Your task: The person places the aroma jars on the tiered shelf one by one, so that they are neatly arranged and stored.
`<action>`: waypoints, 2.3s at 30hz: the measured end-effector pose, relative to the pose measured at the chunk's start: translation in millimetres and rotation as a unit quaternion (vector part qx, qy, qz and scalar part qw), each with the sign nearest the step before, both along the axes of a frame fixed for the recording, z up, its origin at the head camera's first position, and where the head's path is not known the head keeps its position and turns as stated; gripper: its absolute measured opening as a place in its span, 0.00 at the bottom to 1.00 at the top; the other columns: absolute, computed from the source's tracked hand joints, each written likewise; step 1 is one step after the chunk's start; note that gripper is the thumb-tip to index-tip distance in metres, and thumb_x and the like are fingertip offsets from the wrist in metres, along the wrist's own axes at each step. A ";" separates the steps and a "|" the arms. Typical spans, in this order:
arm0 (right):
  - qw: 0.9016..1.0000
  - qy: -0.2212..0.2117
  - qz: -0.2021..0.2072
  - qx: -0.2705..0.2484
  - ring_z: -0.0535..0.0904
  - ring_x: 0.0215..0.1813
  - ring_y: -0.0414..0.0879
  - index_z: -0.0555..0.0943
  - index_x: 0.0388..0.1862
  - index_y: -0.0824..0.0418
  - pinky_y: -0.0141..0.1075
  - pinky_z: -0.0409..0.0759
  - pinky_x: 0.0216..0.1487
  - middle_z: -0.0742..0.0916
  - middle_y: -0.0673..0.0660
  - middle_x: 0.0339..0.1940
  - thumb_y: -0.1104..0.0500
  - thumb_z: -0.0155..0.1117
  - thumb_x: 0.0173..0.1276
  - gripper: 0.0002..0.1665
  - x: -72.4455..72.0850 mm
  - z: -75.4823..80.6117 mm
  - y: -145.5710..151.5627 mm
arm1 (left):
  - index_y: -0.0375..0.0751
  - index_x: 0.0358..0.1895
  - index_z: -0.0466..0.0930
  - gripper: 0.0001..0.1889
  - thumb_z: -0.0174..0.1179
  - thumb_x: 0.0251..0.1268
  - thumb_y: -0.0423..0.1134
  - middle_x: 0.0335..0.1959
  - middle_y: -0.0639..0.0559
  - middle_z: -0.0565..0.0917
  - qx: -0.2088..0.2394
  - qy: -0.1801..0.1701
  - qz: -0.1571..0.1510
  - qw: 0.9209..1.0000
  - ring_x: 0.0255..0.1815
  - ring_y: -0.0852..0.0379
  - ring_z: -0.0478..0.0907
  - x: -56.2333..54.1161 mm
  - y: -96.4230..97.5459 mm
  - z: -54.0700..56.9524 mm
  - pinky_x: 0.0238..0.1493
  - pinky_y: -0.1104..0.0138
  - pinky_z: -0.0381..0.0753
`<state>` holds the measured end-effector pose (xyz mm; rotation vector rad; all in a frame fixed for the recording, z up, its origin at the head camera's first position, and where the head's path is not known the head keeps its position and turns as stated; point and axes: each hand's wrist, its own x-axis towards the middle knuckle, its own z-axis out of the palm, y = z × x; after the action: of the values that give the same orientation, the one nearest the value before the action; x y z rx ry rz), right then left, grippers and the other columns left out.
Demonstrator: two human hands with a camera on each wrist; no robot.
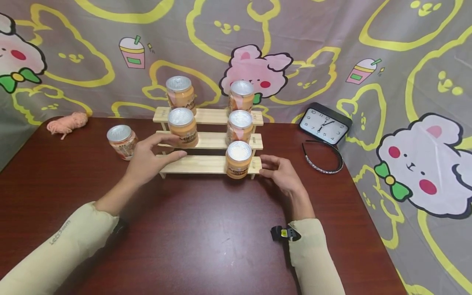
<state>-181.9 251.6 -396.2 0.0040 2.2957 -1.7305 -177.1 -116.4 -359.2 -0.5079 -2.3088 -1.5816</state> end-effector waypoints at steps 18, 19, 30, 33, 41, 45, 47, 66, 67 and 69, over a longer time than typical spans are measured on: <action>1.000 0.001 0.002 -0.010 0.80 0.54 0.43 0.69 0.72 0.73 0.31 0.81 0.50 0.79 0.72 0.64 0.74 0.62 0.70 0.31 -0.7 -1.2 0.8 | 0.36 0.54 0.85 0.22 0.78 0.56 0.38 0.45 0.43 0.86 -0.015 -0.010 0.129 0.991 0.40 0.63 0.81 -3.0 -54.3 3.0 0.43 0.73 0.79; 1.000 0.001 0.001 -0.010 0.80 0.54 0.44 0.69 0.72 0.73 0.31 0.81 0.50 0.79 0.72 0.64 0.74 0.62 0.70 0.31 -0.8 -1.4 0.8 | 0.36 0.53 0.86 0.22 0.78 0.55 0.39 0.44 0.46 0.86 -0.013 -0.009 0.139 0.990 0.41 0.64 0.81 -3.8 -57.8 4.2 0.43 0.74 0.79; 1.000 -0.004 -0.002 -0.003 0.78 0.57 0.48 0.69 0.72 0.73 0.31 0.81 0.50 0.78 0.71 0.64 0.73 0.62 0.70 0.31 -1.2 -0.2 0.8 | 0.36 0.56 0.85 0.26 0.79 0.53 0.41 0.49 0.52 0.82 -0.016 0.007 0.254 0.967 0.50 0.57 0.78 -11.8 -94.3 7.1 0.48 0.76 0.75; 1.000 -0.004 -0.002 -0.005 0.78 0.56 0.47 0.69 0.72 0.73 0.31 0.81 0.51 0.78 0.72 0.64 0.74 0.62 0.70 0.31 -1.1 -0.8 0.9 | 0.37 0.62 0.82 0.31 0.78 0.54 0.42 0.57 0.46 0.80 -0.040 -0.027 0.258 0.965 0.57 0.51 0.76 -14.1 -102.8 4.8 0.55 0.72 0.75; 1.000 -0.002 0.000 -0.009 0.79 0.54 0.45 0.69 0.71 0.73 0.32 0.81 0.51 0.79 0.72 0.63 0.74 0.62 0.70 0.31 0.0 -0.9 0.6 | 0.39 0.71 0.73 0.38 0.76 0.57 0.47 0.64 0.40 0.76 -0.019 -0.134 0.232 0.963 0.57 0.54 0.74 -20.7 -116.0 -3.2 0.51 0.73 0.72; 1.000 -0.003 -0.002 -0.008 0.78 0.55 0.45 0.69 0.72 0.73 0.32 0.81 0.51 0.79 0.71 0.63 0.74 0.62 0.70 0.32 -0.3 -0.7 -0.1 | 0.38 0.71 0.73 0.39 0.76 0.57 0.46 0.64 0.40 0.75 -0.011 -0.146 0.227 0.963 0.55 0.58 0.73 -24.1 -121.3 -6.6 0.48 0.75 0.70; 1.000 -0.004 -0.001 -0.009 0.78 0.55 0.46 0.69 0.72 0.73 0.33 0.81 0.51 0.79 0.71 0.63 0.74 0.62 0.70 0.32 -0.7 -1.1 -0.4 | 0.37 0.70 0.73 0.38 0.76 0.57 0.45 0.64 0.40 0.76 -0.015 -0.146 0.224 0.964 0.56 0.57 0.72 -24.9 -123.9 -8.1 0.49 0.74 0.69; 1.000 -0.002 0.000 0.000 0.77 0.57 0.49 0.70 0.72 0.72 0.31 0.80 0.50 0.79 0.70 0.63 0.73 0.63 0.70 0.31 -0.1 -1.9 0.8 | 0.33 0.70 0.73 0.37 0.76 0.57 0.40 0.64 0.39 0.76 -0.043 -0.165 0.190 0.967 0.58 0.59 0.73 -30.7 -132.0 -15.2 0.62 0.68 0.74; 1.000 -0.003 0.000 0.000 0.77 0.57 0.49 0.70 0.72 0.72 0.31 0.81 0.50 0.79 0.70 0.63 0.73 0.62 0.70 0.31 -0.3 -1.8 0.8 | 0.34 0.69 0.73 0.37 0.77 0.57 0.41 0.63 0.39 0.76 -0.046 -0.165 0.193 0.966 0.57 0.60 0.74 -30.3 -132.1 -14.7 0.59 0.70 0.74; 1.000 -0.003 -0.001 -0.001 0.77 0.56 0.49 0.70 0.72 0.72 0.31 0.81 0.50 0.79 0.71 0.62 0.73 0.62 0.70 0.31 -0.6 -1.6 0.5 | 0.35 0.69 0.74 0.37 0.77 0.56 0.43 0.63 0.39 0.77 -0.051 -0.168 0.199 0.964 0.55 0.62 0.74 -29.9 -132.1 -14.0 0.53 0.75 0.74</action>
<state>-182.5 252.1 -397.7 0.0108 2.2901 -1.7319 -207.0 -248.5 -373.3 0.2177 -2.5361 -1.4408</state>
